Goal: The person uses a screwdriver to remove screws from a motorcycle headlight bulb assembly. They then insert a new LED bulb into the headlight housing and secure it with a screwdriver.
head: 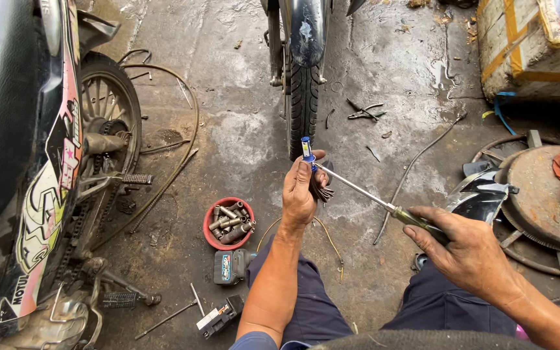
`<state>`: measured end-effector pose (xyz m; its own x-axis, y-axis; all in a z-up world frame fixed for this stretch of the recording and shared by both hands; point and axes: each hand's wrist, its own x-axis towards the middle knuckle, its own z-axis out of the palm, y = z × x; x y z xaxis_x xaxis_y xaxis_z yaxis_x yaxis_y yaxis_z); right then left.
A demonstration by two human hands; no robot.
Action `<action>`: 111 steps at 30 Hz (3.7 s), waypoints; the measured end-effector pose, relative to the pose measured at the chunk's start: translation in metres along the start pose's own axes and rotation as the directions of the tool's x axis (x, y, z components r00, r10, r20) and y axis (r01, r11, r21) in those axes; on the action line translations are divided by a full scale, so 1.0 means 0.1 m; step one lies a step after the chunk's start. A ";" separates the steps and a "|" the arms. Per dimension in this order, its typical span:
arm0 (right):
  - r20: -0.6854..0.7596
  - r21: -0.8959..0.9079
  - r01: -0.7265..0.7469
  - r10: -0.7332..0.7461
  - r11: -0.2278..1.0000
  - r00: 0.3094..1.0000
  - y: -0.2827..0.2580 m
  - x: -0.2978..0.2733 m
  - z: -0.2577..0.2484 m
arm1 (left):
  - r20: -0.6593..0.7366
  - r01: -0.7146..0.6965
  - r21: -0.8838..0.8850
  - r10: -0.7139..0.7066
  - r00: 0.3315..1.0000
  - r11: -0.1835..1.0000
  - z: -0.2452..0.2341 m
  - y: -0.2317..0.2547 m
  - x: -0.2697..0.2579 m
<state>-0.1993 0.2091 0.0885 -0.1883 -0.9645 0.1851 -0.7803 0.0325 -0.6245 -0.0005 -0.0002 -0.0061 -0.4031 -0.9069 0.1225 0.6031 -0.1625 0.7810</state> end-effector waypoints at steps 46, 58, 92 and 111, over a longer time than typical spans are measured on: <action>-0.062 -0.064 0.018 -0.022 0.998 0.998 0.30 -0.10 0.03 | 0.044 0.039 0.306 -0.055 0.998 0.951 0.05 -0.09 0.03; -0.023 -0.089 0.056 -0.059 0.994 0.998 0.20 0.11 -0.23 | 0.076 -0.016 0.488 -0.025 0.997 0.873 0.02 -0.18 0.05; 0.725 -0.550 0.095 0.417 0.830 0.548 0.27 0.00 0.73 | 0.052 -0.042 0.836 -0.004 0.999 0.547 -0.30 -0.85 -1.83; 0.391 -0.274 -0.012 0.122 0.962 0.912 0.30 -0.56 0.04 | -0.264 0.320 -0.392 -0.439 0.859 0.862 -0.40 -0.65 -1.45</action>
<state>-0.2098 0.2634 0.0559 -0.0341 -0.9784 -0.2038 -0.9114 0.1141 -0.3953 0.0462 0.1265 -0.0994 -0.4293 -0.8102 -0.3992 0.6606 -0.5830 0.4730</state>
